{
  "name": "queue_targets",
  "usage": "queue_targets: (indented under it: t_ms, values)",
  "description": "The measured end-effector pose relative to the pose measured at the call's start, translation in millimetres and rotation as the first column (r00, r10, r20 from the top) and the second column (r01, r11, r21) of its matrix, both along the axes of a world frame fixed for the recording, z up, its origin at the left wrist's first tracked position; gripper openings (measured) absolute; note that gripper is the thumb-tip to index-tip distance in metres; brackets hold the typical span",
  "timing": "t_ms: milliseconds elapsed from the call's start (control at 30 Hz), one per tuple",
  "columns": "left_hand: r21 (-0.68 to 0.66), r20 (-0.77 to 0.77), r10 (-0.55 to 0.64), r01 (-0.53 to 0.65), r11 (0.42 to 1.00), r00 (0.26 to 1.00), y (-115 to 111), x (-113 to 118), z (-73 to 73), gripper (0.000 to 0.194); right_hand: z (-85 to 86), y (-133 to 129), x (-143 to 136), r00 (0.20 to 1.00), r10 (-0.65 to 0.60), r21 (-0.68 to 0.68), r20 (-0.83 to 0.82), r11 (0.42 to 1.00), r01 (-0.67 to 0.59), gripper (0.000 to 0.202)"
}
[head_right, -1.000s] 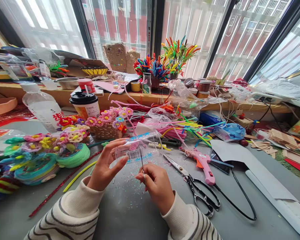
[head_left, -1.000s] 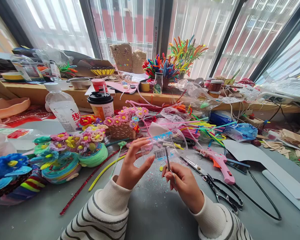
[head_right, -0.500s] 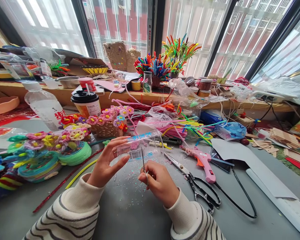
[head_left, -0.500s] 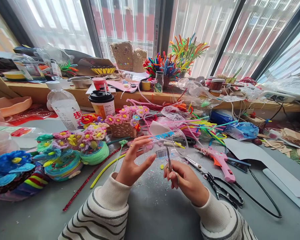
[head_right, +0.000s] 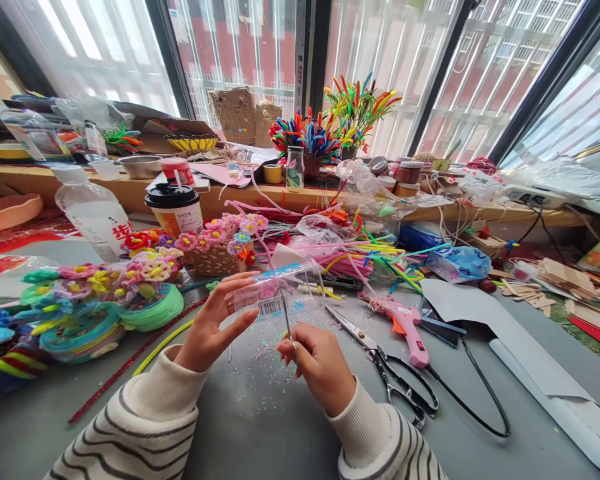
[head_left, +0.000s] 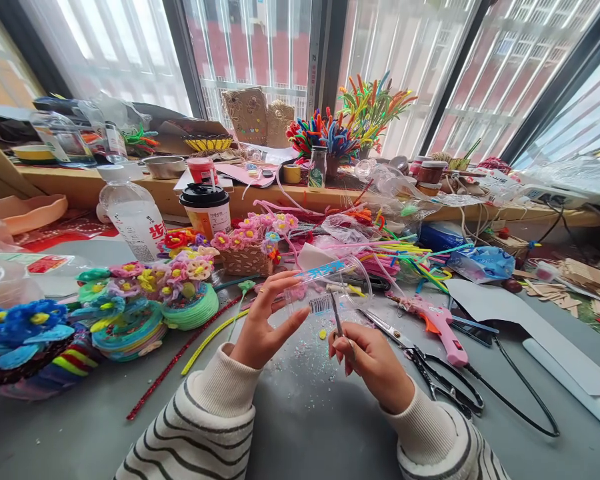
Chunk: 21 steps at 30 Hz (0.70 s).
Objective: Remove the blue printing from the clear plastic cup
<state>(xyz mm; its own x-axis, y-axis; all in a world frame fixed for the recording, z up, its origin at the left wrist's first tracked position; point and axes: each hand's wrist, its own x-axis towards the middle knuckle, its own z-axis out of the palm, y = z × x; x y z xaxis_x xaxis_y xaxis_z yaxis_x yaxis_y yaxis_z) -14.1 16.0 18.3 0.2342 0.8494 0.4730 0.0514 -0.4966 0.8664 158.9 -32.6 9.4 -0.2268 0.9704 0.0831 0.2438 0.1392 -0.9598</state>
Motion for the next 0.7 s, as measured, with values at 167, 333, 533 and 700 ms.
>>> queue_targets:
  t_ms: [167, 333, 533, 700]
  values:
    - [-0.107, 0.145, -0.012, 0.028, 0.994, 0.989, -0.5, 3.6, -1.2, 0.059, -3.1, 0.9, -4.1, 0.999, -0.018, 0.071, -0.030, 0.997, 0.020, 0.051]
    - [-0.285, 0.146, -0.025, 0.066, 0.956, 0.989, 1.9, 5.1, -3.2, 0.072, -7.7, 1.9, -4.9, 0.998, -0.058, 0.159, 0.035, 0.986, 0.052, 0.049]
    - [-0.389, 0.157, 0.057, 0.009, 0.921, 0.986, -1.1, 9.8, 2.5, 0.060, -9.3, 2.8, -4.8, 0.988, -0.036, 0.205, 0.152, 0.979, 0.004, 0.050]
    - [-0.361, 0.143, 0.128, -0.069, 0.930, 0.981, -1.6, 9.7, 2.9, 0.055, -7.3, 1.7, -3.9, 0.980, 0.023, 0.164, 0.196, 0.985, -0.056, 0.056]
